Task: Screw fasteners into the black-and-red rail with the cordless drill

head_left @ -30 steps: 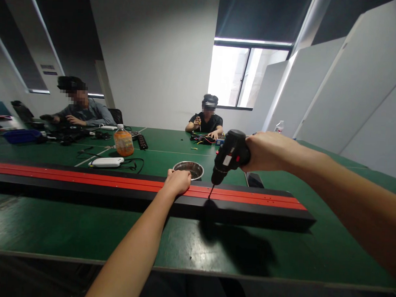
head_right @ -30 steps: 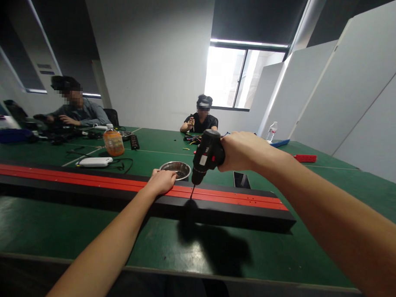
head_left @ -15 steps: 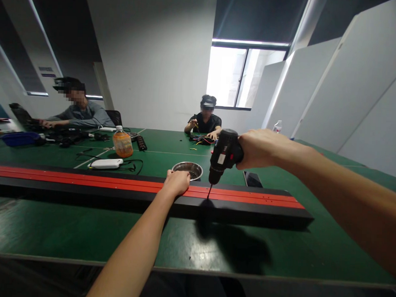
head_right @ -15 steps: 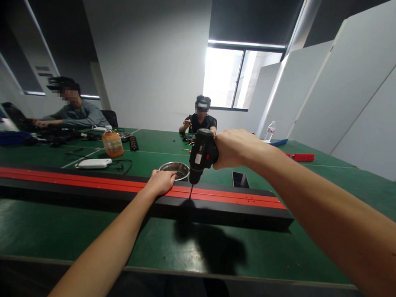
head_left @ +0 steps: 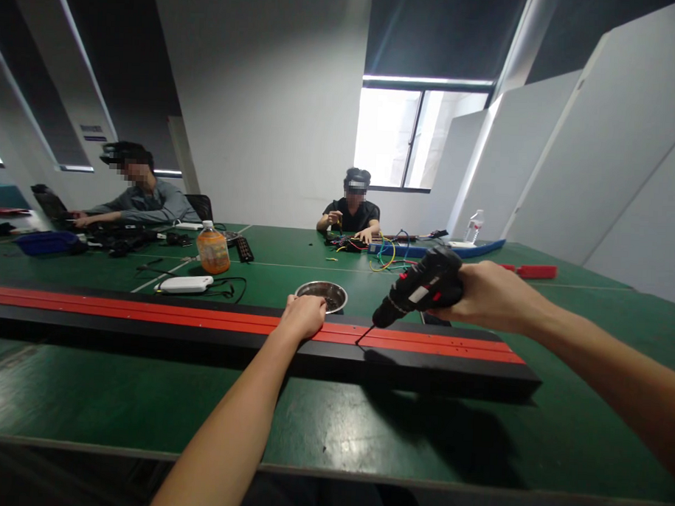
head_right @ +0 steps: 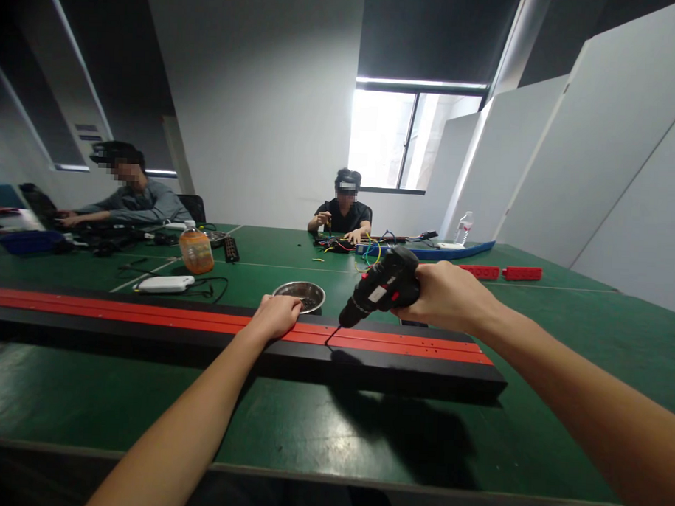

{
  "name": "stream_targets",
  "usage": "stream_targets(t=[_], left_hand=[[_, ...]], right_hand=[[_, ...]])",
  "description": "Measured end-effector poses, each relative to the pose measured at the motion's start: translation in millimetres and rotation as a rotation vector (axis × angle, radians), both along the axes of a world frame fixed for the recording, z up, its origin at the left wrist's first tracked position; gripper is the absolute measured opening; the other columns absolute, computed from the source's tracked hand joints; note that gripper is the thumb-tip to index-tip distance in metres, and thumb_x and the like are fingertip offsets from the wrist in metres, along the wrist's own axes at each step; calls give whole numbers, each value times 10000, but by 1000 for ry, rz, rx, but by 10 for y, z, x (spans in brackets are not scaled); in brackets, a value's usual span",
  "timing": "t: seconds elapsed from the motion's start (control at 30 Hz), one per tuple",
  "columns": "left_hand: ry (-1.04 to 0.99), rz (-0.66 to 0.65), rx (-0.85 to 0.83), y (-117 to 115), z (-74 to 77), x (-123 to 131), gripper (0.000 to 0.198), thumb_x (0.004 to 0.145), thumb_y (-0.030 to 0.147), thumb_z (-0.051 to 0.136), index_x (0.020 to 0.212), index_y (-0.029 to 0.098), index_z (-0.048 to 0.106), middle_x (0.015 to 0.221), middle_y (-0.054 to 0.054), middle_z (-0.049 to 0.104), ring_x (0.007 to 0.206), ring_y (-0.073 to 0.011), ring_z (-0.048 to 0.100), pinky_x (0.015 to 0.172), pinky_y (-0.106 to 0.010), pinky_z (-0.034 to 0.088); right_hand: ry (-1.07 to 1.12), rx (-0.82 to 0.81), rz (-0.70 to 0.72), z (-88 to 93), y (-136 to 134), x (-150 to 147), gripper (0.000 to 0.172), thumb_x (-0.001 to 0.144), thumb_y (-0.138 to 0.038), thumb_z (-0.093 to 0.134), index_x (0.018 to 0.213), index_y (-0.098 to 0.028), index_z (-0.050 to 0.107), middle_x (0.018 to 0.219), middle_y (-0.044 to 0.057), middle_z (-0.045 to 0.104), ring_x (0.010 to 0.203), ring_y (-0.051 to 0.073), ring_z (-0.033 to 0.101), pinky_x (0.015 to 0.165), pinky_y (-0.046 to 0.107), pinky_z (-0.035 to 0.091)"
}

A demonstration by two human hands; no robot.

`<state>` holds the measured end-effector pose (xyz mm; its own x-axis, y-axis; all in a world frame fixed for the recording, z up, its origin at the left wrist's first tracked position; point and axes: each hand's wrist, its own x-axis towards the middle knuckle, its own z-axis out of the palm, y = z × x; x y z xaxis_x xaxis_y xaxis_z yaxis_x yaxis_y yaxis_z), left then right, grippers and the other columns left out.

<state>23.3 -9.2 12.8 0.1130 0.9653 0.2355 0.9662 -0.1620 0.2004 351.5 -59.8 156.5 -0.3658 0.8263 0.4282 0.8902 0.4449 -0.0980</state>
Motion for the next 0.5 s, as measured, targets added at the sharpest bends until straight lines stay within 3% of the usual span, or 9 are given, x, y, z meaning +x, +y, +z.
stream_targets(t=[0.13,0.3,0.5], left_hand=[[3,-18,-20,-4,21,-1,424,998,404,355,1009,257,753,1087,-116,759,1029,-295,675,990,-470,390],[88,28,22,-6,11,5,471,996,379,342,959,187,770,1134,-168,735,1101,-312,640,950,-439,424],[80,33,-2,-22,19,8,524,1001,411,316,920,162,769,1063,-190,751,1030,-301,671,967,-441,414]], right_hand=[[159,-90,-19,-216,19,95,294,635,-450,801,810,-215,775,721,29,735,681,233,674,585,306,476],[743,-202,132,-622,109,-171,455,633,-456,839,980,-169,774,870,62,773,848,287,714,707,361,566],[1019,-147,75,-978,208,-643,373,627,-503,834,788,-177,752,666,51,722,664,263,687,596,357,544]])
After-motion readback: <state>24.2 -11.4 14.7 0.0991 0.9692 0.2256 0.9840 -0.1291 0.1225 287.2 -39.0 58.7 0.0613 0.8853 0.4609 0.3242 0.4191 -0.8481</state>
